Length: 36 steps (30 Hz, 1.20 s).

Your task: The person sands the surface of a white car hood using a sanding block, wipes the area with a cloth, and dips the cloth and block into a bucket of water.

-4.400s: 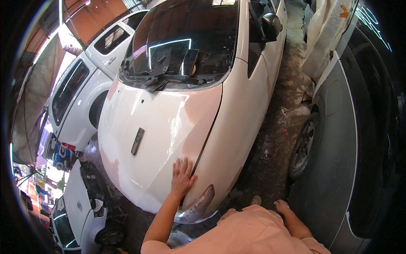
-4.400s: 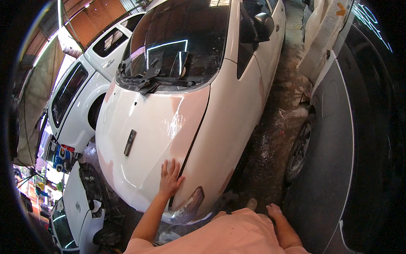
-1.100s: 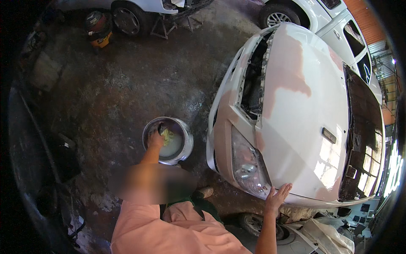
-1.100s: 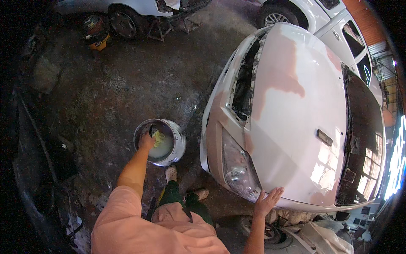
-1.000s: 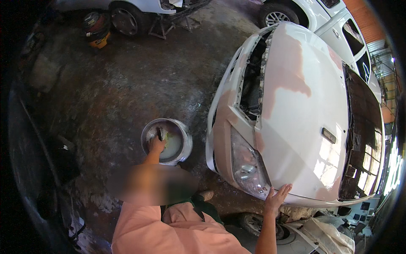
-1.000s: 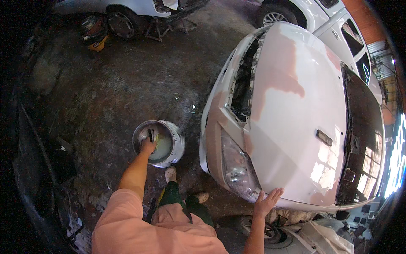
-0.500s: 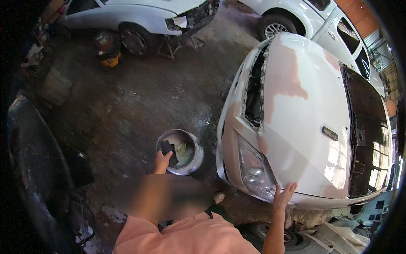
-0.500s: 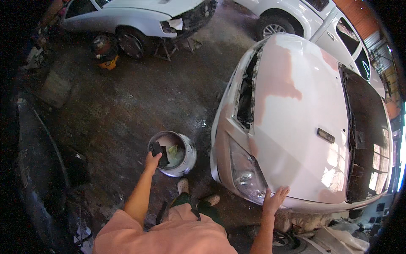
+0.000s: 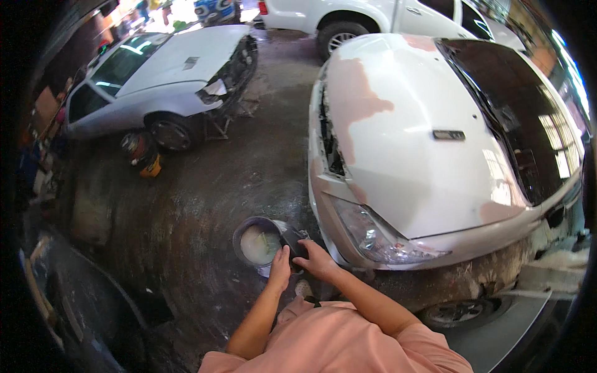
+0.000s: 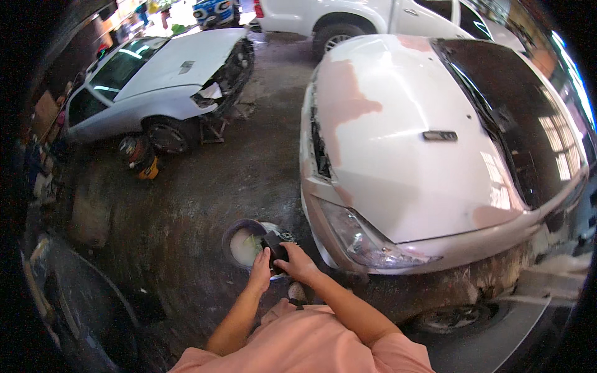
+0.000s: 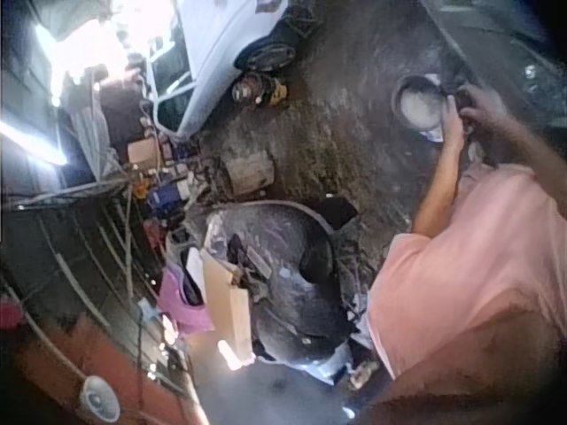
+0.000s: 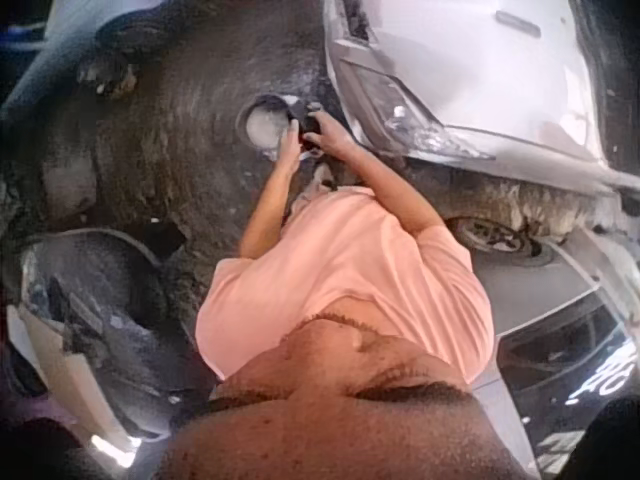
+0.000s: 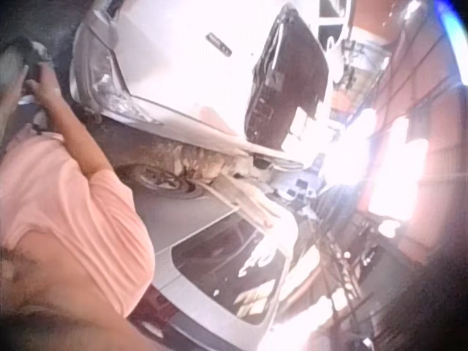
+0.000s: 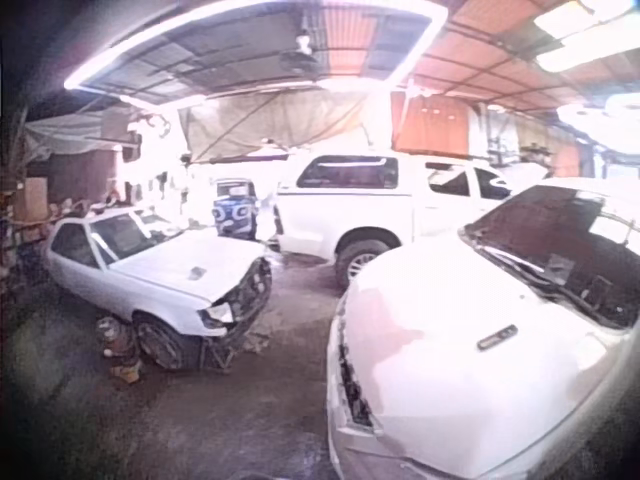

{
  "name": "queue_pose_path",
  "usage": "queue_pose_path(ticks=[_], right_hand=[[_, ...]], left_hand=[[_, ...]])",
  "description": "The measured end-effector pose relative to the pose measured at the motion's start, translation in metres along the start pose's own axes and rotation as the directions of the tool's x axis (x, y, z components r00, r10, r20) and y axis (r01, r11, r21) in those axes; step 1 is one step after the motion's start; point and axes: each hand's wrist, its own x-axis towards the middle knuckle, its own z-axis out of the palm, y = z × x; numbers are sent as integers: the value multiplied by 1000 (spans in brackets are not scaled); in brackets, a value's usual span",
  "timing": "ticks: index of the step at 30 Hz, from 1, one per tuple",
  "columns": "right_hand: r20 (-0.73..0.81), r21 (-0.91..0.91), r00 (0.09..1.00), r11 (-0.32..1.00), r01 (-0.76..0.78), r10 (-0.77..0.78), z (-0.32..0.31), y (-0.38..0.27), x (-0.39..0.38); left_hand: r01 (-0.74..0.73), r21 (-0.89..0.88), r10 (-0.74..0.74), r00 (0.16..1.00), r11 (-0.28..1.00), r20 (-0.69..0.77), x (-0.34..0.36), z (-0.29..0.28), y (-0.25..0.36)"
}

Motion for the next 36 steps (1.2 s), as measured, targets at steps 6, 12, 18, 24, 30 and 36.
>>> queue_pose_path(ticks=[6,12,18,24,30,36], right_hand=[[-218,176,965,978,-108,146,-39,21,-48],[-347,-73,932,988,-137,104,-60,23,-72],[-462,-111,884,985,-135,70,-73,20,-86],[-568,-143,819,971,-190,77,-81,23,-107],[-610,-39,769,962,-271,192,-106,37,-150],[-888,9,450,981,-195,98,-163,109,-228]], left_hand=[[42,-106,-22,984,993,177,9,33,-15],[86,-101,-43,929,991,368,9,80,-12],[59,-40,-43,944,997,326,12,110,-21],[9,138,-61,922,990,383,15,126,-32],[97,148,-161,837,984,522,-15,181,-33],[24,290,-225,693,957,685,-45,252,-53]])
